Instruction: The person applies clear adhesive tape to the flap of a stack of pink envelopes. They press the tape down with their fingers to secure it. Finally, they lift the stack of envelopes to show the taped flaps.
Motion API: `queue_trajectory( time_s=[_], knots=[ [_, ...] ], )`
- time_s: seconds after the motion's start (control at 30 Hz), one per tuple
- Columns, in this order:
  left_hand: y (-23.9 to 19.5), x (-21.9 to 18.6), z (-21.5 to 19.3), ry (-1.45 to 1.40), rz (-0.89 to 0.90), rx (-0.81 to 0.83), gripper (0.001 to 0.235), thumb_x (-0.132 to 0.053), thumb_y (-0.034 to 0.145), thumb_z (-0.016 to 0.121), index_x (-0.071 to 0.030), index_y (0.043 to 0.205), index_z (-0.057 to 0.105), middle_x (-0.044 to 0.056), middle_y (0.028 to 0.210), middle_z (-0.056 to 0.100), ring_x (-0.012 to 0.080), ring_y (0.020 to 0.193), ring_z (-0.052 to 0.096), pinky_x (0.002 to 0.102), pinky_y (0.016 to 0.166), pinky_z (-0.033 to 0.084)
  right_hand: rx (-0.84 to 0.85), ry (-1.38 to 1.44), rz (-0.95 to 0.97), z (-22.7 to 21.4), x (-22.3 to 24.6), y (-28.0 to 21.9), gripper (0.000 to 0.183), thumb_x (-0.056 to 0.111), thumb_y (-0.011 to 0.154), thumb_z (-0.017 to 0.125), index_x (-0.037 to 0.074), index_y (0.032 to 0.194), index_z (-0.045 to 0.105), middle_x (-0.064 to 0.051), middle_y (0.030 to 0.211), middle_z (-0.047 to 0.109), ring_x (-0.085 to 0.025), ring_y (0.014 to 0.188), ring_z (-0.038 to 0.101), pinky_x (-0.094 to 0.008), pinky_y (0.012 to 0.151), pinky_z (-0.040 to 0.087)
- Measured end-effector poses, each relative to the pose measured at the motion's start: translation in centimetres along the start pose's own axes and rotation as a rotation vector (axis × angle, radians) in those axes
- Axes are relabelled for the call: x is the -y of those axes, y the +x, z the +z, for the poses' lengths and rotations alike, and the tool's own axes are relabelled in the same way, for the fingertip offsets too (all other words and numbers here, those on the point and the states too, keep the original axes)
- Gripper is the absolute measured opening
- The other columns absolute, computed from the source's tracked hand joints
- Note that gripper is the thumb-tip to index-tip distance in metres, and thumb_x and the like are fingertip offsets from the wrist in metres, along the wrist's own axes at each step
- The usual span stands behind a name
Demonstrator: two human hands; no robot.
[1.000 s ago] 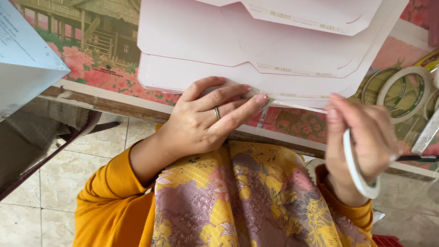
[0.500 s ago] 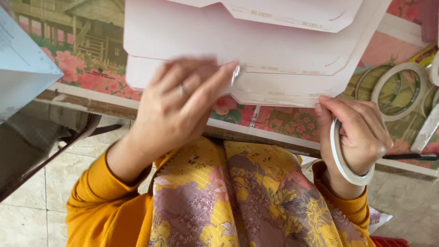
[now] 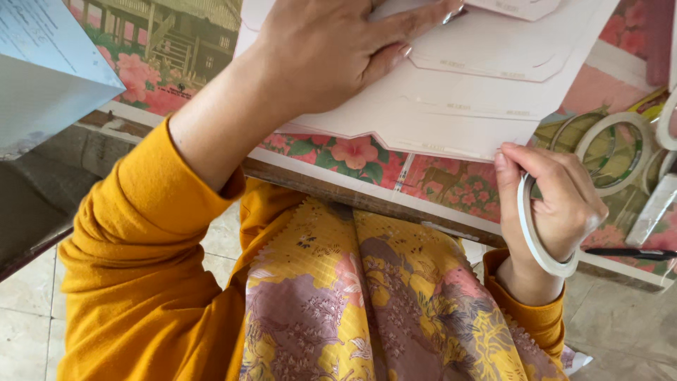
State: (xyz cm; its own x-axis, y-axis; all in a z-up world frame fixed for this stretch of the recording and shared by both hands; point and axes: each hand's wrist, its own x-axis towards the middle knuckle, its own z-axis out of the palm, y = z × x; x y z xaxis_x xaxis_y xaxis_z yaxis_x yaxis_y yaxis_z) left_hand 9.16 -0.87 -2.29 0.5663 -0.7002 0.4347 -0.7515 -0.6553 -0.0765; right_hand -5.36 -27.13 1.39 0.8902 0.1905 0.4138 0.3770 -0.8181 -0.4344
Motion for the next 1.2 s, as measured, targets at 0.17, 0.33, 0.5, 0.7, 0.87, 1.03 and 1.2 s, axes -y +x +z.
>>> queue_trajectory(
  time_s=[0.17,0.33,0.5,0.7,0.87,1.03,1.2],
  knots=[
    [-0.3,-2.9,-3.4,-0.129,0.002,0.006,0.049,-0.019,0.096,0.053,-0.018,0.144,0.042,0.006,0.129,0.061,0.0252,0.113,0.059,0.038,0.098,0.044,-0.011,-0.001,-0.016,0.2,-0.4,0.5,0.010,-0.017,0.094,0.075,-0.010,0.098,0.068,-0.024,0.092,0.063,-0.033,0.084,0.060,-0.040,0.081,0.049],
    [-3.0,-7.4,-4.3,-0.547,0.119,-0.028,0.042,-0.010,0.107,0.051,-0.008,0.145,0.032,0.010,0.131,0.069,0.0267,0.124,0.066,0.043,0.113,0.047,0.023,-0.006,-0.034,0.3,-0.1,0.7,0.002,-0.010,0.098,0.070,-0.011,0.098,0.068,-0.023,0.094,0.062,-0.035,0.086,0.059,-0.042,0.084,0.049],
    [-1.6,-10.1,-3.3,-0.564,0.117,0.008,0.049,-0.004,0.097,0.037,-0.002,0.145,0.029,0.010,0.135,0.066,0.0247,0.133,0.057,0.047,0.120,0.027,0.058,0.000,-0.025,0.4,-0.4,0.2,0.018,0.005,0.103,0.056,-0.010,0.098,0.066,-0.024,0.097,0.063,-0.035,0.090,0.063,-0.042,0.086,0.051],
    [0.3,-9.1,-5.1,-0.110,0.114,-0.128,0.058,-0.018,0.113,0.066,-0.025,0.150,0.022,-0.002,0.131,0.070,0.0181,0.121,0.058,0.035,0.101,0.053,-0.311,-0.013,-0.110,0.5,-1.5,-0.6,0.014,0.001,0.099,0.067,-0.011,0.095,0.061,-0.028,0.095,0.062,-0.040,0.082,0.063,-0.047,0.072,0.052],
    [0.3,-7.6,-3.8,-0.059,-0.148,0.143,0.047,-0.024,0.106,0.055,-0.026,0.148,0.036,0.009,0.147,0.046,0.0485,0.129,0.035,0.064,0.105,0.030,-0.367,-0.042,-0.086,2.7,0.1,0.4,0.010,-0.002,0.103,0.055,-0.011,0.105,0.059,-0.025,0.095,0.056,-0.036,0.086,0.057,-0.044,0.076,0.051],
    [1.1,-4.2,-3.0,0.190,-0.128,0.145,0.064,-0.020,0.097,0.055,-0.035,0.151,0.023,-0.004,0.134,0.059,0.0283,0.101,0.060,0.050,0.088,0.049,-0.107,-0.004,-0.029,1.4,1.7,2.5,0.010,-0.009,0.104,0.056,-0.014,0.104,0.065,-0.027,0.098,0.063,-0.038,0.089,0.062,-0.045,0.083,0.050],
    [0.2,-6.6,-3.1,0.012,-0.123,0.075,0.046,-0.019,0.102,0.048,-0.018,0.146,0.036,0.016,0.133,0.058,0.0355,0.124,0.056,0.046,0.109,0.042,0.127,0.079,-0.042,0.3,-0.5,2.0,0.034,0.012,0.100,0.053,-0.014,0.121,0.062,-0.025,0.111,0.067,-0.031,0.098,0.057,-0.040,0.086,0.050]
  ],
)
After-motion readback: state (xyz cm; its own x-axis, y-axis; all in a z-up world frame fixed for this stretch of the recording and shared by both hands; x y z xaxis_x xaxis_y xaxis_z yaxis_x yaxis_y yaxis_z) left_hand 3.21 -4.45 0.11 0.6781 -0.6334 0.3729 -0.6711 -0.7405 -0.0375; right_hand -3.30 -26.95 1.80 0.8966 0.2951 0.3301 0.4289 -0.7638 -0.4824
